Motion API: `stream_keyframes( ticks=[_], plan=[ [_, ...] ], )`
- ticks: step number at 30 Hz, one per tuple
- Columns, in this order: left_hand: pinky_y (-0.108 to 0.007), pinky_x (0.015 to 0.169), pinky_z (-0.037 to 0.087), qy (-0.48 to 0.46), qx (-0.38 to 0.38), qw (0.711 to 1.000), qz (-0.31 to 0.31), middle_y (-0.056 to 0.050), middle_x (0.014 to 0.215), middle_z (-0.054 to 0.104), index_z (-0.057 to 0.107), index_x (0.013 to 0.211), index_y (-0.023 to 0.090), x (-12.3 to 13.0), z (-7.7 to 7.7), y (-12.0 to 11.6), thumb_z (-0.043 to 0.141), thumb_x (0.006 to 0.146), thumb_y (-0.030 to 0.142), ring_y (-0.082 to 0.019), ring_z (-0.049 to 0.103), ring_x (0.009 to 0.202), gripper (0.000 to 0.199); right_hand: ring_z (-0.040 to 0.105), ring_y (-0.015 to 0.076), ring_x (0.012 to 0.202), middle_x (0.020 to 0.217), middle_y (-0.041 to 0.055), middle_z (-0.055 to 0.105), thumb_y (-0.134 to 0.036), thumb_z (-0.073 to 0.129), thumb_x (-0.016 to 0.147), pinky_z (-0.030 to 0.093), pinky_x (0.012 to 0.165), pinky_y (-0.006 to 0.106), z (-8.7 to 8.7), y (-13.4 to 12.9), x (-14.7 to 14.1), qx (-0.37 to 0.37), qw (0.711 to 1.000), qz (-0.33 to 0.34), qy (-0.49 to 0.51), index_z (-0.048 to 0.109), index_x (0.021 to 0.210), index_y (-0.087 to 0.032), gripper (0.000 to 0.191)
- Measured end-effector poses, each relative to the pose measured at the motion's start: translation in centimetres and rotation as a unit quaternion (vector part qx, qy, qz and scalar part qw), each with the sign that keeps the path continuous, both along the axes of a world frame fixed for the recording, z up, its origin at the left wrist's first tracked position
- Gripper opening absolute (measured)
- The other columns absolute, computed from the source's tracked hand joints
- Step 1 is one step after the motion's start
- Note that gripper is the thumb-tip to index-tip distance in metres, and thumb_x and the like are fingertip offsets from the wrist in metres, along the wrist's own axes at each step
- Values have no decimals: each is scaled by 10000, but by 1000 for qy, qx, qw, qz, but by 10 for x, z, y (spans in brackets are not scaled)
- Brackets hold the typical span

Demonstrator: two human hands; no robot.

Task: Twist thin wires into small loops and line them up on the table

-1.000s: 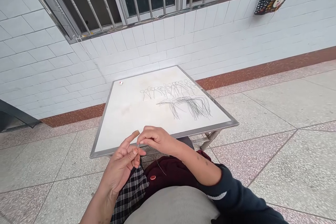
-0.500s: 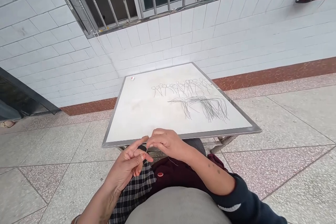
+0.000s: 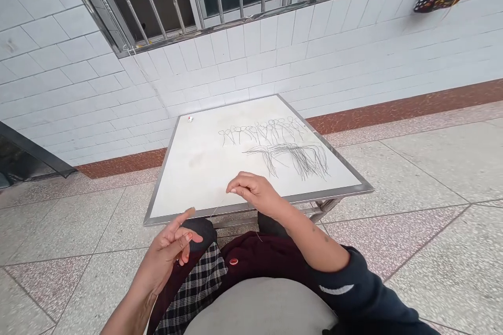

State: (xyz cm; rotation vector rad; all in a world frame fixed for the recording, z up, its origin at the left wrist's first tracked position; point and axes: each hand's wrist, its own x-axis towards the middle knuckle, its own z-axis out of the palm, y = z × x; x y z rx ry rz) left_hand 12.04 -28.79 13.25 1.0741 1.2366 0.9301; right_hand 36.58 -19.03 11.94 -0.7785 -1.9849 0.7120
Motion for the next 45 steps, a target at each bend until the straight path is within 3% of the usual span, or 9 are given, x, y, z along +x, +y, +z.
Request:
stream_keyframes(
  ticks=[5, 8, 13, 17, 25, 32, 39, 42, 45],
  plan=[
    [-272, 696, 458, 72, 91, 993, 24, -70, 994, 687, 382, 1400, 235, 8, 18, 15, 600, 833, 385, -138, 564, 740, 626, 553, 124, 695, 783, 27, 617, -311, 477, 943, 412, 652, 239, 10, -7, -17, -23, 999, 49, -2, 673, 899, -197, 231],
    [-279, 740, 436, 74, 123, 990, 6, -45, 940, 682, 437, 1365, 244, 24, 27, 21, 637, 809, 337, -148, 561, 775, 597, 548, 118, 693, 806, 20, 624, -288, 485, 935, 405, 653, 234, 10, -10, -28, -9, 999, 47, -12, 667, 927, -210, 198],
    [-264, 701, 434, 61, 162, 985, 23, 2, 739, 643, 491, 1323, 228, 38, 28, 28, 631, 808, 291, -152, 569, 752, 538, 478, 94, 585, 740, -19, 582, -290, 564, 880, 378, 564, 213, 6, -15, -36, -46, 999, 1, 13, 603, 1013, -223, 153],
    [-256, 652, 451, 61, 148, 986, 52, -2, 765, 664, 467, 1338, 219, 36, 32, 29, 644, 795, 310, -119, 555, 639, 578, 475, 84, 568, 718, -36, 558, -279, 616, 843, 389, 553, 204, 7, -19, -36, -90, 995, -4, 43, 569, 1010, -220, 183],
    [-249, 600, 472, 101, 142, 982, 71, -29, 877, 678, 449, 1343, 227, 39, 37, 28, 624, 810, 336, -104, 570, 587, 572, 545, 114, 683, 795, 2, 599, -232, 593, 849, 436, 592, 214, 6, -23, -40, -61, 994, -40, 75, 607, 969, -213, 122],
    [-280, 729, 490, 191, 191, 961, 66, -24, 921, 673, 485, 1328, 264, 44, 35, 28, 582, 843, 346, -136, 604, 704, 501, 562, 123, 716, 826, 15, 645, -186, 575, 856, 430, 628, 231, 6, -25, -42, -46, 996, -37, 60, 647, 903, -208, 88],
    [-274, 668, 527, 234, 224, 942, 90, -11, 922, 697, 467, 1337, 276, 53, 31, 28, 535, 867, 348, -121, 609, 643, 480, 576, 111, 681, 776, -16, 648, -199, 642, 809, 440, 610, 214, 9, -30, -46, -125, 984, -78, 98, 629, 895, -212, 88],
    [-281, 712, 532, 282, 250, 922, 92, -10, 980, 709, 447, 1353, 291, 54, 32, 26, 504, 889, 309, -124, 639, 689, 467, 565, 107, 677, 757, -17, 640, -177, 626, 820, 427, 603, 209, 10, -29, -45, -93, 988, -77, 101, 639, 824, -207, 33],
    [-288, 749, 525, 362, 295, 881, 75, -4, 1015, 716, 438, 1359, 299, 53, 30, 26, 463, 914, 268, -134, 662, 759, 447, 550, 108, 664, 744, -15, 637, -167, 615, 832, 416, 606, 218, 9, -27, -44, -54, 990, -88, 99, 643, 812, -206, 52]
  ],
)
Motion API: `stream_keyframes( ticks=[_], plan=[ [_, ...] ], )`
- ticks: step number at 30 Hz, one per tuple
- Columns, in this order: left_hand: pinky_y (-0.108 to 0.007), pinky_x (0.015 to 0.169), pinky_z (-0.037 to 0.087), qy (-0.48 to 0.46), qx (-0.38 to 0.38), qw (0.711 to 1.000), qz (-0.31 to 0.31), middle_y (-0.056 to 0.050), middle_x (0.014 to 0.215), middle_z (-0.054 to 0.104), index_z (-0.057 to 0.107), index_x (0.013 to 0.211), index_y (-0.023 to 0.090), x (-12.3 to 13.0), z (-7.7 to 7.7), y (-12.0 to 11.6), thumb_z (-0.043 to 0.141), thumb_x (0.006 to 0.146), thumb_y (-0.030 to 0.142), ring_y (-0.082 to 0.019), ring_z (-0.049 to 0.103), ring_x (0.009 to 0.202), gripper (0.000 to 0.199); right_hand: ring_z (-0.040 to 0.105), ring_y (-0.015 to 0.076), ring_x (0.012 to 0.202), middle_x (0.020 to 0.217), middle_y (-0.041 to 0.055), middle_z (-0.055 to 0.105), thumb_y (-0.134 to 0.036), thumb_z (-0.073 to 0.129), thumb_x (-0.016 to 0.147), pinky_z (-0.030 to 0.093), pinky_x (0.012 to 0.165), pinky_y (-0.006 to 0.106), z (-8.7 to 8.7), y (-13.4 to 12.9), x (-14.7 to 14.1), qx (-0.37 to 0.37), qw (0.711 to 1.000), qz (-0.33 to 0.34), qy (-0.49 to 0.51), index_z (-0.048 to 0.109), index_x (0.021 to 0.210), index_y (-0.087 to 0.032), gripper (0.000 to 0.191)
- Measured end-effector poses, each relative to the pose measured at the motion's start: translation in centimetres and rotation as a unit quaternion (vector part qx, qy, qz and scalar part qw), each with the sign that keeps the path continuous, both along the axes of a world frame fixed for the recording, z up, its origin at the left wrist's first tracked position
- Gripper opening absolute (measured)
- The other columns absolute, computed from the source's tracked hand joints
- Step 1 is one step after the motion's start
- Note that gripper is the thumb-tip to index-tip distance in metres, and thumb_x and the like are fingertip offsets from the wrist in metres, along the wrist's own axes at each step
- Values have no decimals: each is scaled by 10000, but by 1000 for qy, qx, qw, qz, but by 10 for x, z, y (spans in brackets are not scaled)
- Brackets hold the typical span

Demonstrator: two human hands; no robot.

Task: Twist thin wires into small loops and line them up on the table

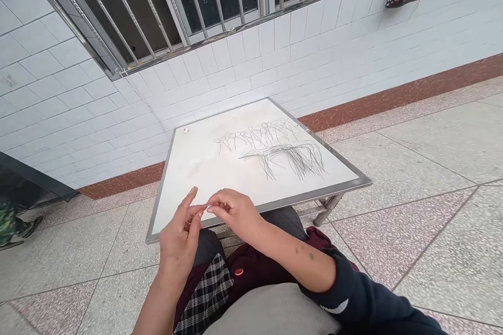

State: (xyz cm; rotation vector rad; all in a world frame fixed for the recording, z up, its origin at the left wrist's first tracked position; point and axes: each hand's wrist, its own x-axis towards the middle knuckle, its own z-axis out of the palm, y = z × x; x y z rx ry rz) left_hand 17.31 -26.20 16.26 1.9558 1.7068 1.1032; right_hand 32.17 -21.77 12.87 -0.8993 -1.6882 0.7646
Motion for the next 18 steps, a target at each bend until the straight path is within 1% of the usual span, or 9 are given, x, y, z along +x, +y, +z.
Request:
stream_keyframes(
  ticks=[4, 7, 9, 14, 16, 18],
  plan=[
    [-283, 745, 513, 117, 67, 991, -27, 9, 1016, 721, 418, 1371, 299, -2, -5, 2, 440, 929, 223, -136, 662, 797, 449, 548, 118, 678, 744, -8, 636, -151, 591, 851, 412, 636, 237, -3, 2, 3, 36, 999, -8, -27, 644, 797, -208, 95],
    [-269, 735, 510, 153, 101, 982, -46, 2, 1008, 716, 402, 1383, 301, -4, -9, 2, 423, 936, 198, -131, 653, 811, 460, 553, 126, 702, 754, -1, 631, -156, 573, 867, 416, 651, 245, -6, 3, 4, 52, 998, 2, -42, 642, 808, -207, 105],
    [-272, 754, 510, 169, 110, 977, -64, -13, 1007, 707, 403, 1385, 297, -6, -10, 3, 405, 940, 182, -136, 646, 841, 460, 554, 131, 713, 756, 4, 625, -166, 566, 877, 421, 659, 249, -8, 4, 5, 59, 997, 7, -47, 641, 815, -205, 104],
    [-287, 775, 515, 177, 99, 973, -113, -24, 1004, 689, 384, 1396, 301, -10, -9, 5, 368, 944, 156, -143, 636, 870, 476, 560, 138, 719, 736, 7, 616, -166, 559, 885, 433, 665, 255, -10, 6, 5, 74, 996, 7, -52, 640, 811, -203, 116],
    [-284, 772, 519, 157, 92, 977, -110, -16, 1005, 689, 363, 1406, 300, -9, -9, 5, 382, 938, 154, -138, 640, 857, 491, 565, 141, 728, 740, 7, 626, -161, 561, 884, 437, 674, 260, -8, 6, 4, 82, 995, 6, -58, 642, 814, -207, 116],
    [-282, 771, 524, 129, 87, 984, -84, -11, 1003, 694, 358, 1409, 291, -6, -9, 5, 408, 931, 162, -134, 651, 843, 498, 571, 143, 741, 758, 7, 640, -154, 567, 879, 440, 688, 263, -5, 5, 4, 84, 994, 3, -63, 644, 819, -211, 113]
  ],
)
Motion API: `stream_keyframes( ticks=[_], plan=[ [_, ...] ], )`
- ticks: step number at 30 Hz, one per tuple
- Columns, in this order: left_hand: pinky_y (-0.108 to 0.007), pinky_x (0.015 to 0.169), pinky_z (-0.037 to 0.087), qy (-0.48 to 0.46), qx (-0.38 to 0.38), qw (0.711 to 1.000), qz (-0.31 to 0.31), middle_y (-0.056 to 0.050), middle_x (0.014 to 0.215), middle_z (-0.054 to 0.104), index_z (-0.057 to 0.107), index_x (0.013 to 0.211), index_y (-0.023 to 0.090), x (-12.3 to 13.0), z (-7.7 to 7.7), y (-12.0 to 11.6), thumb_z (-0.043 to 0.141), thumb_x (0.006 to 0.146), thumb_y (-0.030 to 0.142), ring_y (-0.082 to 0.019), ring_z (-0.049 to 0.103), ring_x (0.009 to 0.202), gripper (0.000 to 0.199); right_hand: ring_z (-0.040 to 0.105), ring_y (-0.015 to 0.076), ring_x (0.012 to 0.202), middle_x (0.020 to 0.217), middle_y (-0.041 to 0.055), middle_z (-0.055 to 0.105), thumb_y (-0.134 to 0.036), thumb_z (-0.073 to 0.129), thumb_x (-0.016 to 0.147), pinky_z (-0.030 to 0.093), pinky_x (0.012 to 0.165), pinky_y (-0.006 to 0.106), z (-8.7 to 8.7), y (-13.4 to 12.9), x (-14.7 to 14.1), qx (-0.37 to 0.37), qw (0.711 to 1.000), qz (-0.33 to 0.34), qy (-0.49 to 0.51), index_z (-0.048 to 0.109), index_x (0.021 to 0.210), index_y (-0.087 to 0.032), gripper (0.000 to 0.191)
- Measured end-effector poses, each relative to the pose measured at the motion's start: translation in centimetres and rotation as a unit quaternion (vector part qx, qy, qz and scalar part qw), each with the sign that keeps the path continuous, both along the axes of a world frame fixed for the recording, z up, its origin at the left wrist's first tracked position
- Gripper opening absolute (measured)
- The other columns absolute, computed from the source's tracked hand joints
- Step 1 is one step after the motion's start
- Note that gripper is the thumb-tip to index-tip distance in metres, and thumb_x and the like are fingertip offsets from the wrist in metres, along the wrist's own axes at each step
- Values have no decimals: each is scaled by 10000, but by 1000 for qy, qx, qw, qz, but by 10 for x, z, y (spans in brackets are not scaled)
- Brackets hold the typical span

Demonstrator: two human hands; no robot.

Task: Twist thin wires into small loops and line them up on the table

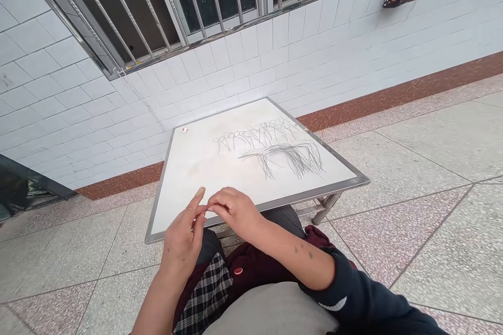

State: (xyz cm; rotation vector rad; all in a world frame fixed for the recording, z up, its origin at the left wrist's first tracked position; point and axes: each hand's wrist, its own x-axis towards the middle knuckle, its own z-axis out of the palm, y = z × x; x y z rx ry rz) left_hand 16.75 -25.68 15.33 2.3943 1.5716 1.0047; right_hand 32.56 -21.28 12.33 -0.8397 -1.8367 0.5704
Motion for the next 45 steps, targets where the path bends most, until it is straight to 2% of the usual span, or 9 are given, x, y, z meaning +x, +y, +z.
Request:
stream_keyframes(
  ticks=[6, 19, 27, 34, 39, 41, 45],
  plan=[
    [-307, 798, 530, -66, -13, 995, 76, -15, 979, 713, 407, 1378, 262, 7, 1, -2, 449, 921, 209, -143, 677, 825, 462, 581, 136, 741, 813, 8, 649, -142, 596, 848, 457, 670, 250, 4, -4, 1, -30, 999, -8, 6, 638, 916, -220, 111],
    [-271, 700, 522, -104, 19, 987, 124, 2, 925, 717, 468, 1334, 269, 15, 5, -1, 503, 891, 207, -130, 647, 774, 449, 579, 131, 755, 835, 12, 642, -146, 579, 857, 453, 685, 254, 2, -11, -5, -41, 998, -3, 42, 637, 920, -214, 109],
    [-292, 745, 520, -107, 39, 986, 119, -11, 910, 712, 498, 1309, 254, 14, 5, -2, 495, 902, 237, -146, 655, 813, 408, 585, 140, 751, 829, 17, 643, -194, 566, 865, 465, 676, 262, 6, -11, -6, -82, 994, 17, 77, 639, 882, -217, 79],
    [-272, 759, 498, -64, 23, 994, 90, 2, 895, 713, 498, 1306, 242, 9, 6, -1, 456, 916, 197, -133, 644, 796, 396, 571, 134, 752, 795, 9, 631, -167, 544, 886, 440, 682, 253, 6, -9, -3, -35, 998, 34, 28, 649, 850, -216, 121],
    [-277, 772, 492, -88, 17, 991, 98, 1, 890, 709, 501, 1302, 237, 11, 7, 0, 447, 918, 191, -133, 640, 809, 391, 561, 142, 755, 776, 16, 625, -174, 527, 899, 438, 693, 262, 5, -7, -3, -8, 999, 22, 23, 646, 856, -210, 131],
    [-284, 776, 494, -103, 4, 989, 102, 2, 886, 708, 506, 1296, 239, 13, 8, -1, 452, 915, 203, -138, 643, 815, 387, 560, 141, 755, 786, 16, 625, -177, 540, 891, 439, 693, 261, 5, -7, -3, -21, 999, 28, 25, 641, 859, -211, 112],
    [-294, 780, 496, -138, -14, 983, 122, 5, 890, 708, 511, 1292, 256, 16, 12, -3, 467, 905, 226, -147, 650, 828, 390, 549, 127, 720, 822, 9, 624, -195, 567, 869, 438, 656, 245, 4, -9, -3, -96, 992, 40, 64, 620, 893, -210, 60]
  ],
)
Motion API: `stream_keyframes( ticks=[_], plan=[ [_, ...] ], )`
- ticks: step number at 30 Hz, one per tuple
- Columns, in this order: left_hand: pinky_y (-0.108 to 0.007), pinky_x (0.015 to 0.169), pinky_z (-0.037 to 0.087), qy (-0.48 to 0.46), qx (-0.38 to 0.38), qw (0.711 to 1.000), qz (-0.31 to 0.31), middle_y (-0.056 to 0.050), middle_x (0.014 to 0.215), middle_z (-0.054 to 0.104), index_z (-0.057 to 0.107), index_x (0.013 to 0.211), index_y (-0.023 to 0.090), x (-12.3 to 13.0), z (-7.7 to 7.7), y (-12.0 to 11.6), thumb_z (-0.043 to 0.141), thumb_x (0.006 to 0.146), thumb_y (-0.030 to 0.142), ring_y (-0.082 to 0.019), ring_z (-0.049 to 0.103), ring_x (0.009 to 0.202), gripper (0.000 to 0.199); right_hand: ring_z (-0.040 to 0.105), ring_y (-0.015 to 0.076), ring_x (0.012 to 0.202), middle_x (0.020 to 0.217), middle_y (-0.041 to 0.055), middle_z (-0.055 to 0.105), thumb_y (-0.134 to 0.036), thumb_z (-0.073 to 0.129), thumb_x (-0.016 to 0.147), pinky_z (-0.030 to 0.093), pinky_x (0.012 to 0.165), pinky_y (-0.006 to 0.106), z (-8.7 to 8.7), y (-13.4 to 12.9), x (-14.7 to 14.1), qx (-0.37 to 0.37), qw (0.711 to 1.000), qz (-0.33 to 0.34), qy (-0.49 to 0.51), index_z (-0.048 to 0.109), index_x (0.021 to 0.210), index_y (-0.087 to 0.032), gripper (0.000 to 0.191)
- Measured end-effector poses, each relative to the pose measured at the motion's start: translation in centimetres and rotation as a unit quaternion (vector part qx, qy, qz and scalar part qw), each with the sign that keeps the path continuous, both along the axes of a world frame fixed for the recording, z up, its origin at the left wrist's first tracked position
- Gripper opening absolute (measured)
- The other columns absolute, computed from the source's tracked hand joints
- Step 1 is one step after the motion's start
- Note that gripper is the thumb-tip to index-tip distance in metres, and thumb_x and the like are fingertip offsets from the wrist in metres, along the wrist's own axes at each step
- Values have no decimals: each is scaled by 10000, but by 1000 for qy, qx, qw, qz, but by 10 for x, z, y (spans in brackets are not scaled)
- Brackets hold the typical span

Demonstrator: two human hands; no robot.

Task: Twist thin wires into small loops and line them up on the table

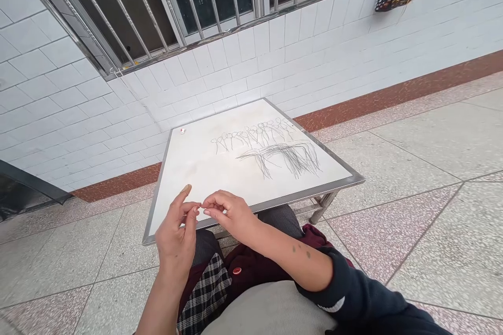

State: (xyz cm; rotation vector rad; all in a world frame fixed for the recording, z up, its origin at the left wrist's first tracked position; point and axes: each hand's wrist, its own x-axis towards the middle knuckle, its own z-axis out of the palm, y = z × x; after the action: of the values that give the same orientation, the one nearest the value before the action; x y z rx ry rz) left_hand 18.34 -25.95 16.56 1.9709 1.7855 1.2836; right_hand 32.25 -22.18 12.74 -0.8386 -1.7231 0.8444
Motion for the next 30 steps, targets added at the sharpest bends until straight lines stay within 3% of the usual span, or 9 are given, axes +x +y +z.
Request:
stream_keyframes(
  ticks=[3, 9, 12, 15, 17, 22, 27, 30],
  plan=[
    [-299, 780, 495, -27, -1, 1000, 3, 2, 880, 708, 531, 1274, 262, 2, 1, -1, 478, 897, 243, -155, 651, 836, 381, 542, 121, 711, 815, 5, 610, -196, 571, 856, 432, 638, 238, 0, -2, -2, -27, 999, -1, 26, 608, 882, -208, 47],
    [-278, 723, 495, -53, -27, 998, -15, 8, 845, 700, 545, 1259, 255, 0, -2, 0, 497, 884, 273, -138, 637, 740, 378, 512, 123, 700, 766, 2, 561, -177, 566, 838, 407, 626, 243, -1, -2, -4, 0, 1000, -20, 19, 606, 811, -204, 56],
    [-271, 706, 497, -81, -40, 995, -34, 6, 844, 691, 547, 1253, 247, -5, 0, 2, 504, 880, 292, -129, 620, 703, 378, 506, 112, 675, 774, -3, 558, -262, 575, 850, 422, 617, 238, -2, 0, -1, -90, 992, 53, 71, 609, 850, -196, 74],
    [-276, 735, 493, -89, -71, 992, -51, 0, 878, 689, 543, 1256, 254, -11, 5, 3, 514, 875, 293, -135, 616, 742, 384, 490, 89, 619, 745, -19, 542, -351, 562, 869, 431, 610, 232, -3, 1, 4, -202, 956, 159, 142, 601, 909, -179, 181],
    [-278, 750, 489, -92, -81, 991, -60, 0, 888, 689, 541, 1259, 258, -12, 7, 3, 514, 872, 296, -136, 612, 755, 390, 478, 79, 603, 726, -28, 528, -373, 582, 857, 422, 609, 227, -4, 2, 6, -230, 940, 189, 164, 612, 919, -170, 214],
    [-261, 733, 483, -101, -66, 991, -55, 18, 828, 673, 566, 1231, 258, -11, 5, 3, 499, 868, 283, -120, 586, 706, 370, 454, 74, 593, 696, -38, 497, -382, 619, 825, 403, 601, 222, -6, 1, 3, -243, 937, 196, 157, 640, 923, -162, 242],
    [-260, 764, 475, -83, -76, 990, -79, 15, 840, 660, 549, 1251, 259, -15, 3, 3, 493, 873, 264, -127, 599, 773, 382, 443, 75, 582, 685, -42, 501, -378, 633, 807, 394, 586, 220, -8, 0, -1, -232, 949, 159, 146, 634, 863, -164, 220],
    [-263, 761, 472, -102, -69, 990, -62, 14, 845, 659, 550, 1250, 263, -18, 3, 3, 500, 872, 273, -126, 595, 764, 382, 463, 75, 595, 698, -40, 510, -368, 619, 820, 402, 607, 224, -9, 0, 0, -240, 942, 181, 145, 643, 900, -162, 222]
  ],
)
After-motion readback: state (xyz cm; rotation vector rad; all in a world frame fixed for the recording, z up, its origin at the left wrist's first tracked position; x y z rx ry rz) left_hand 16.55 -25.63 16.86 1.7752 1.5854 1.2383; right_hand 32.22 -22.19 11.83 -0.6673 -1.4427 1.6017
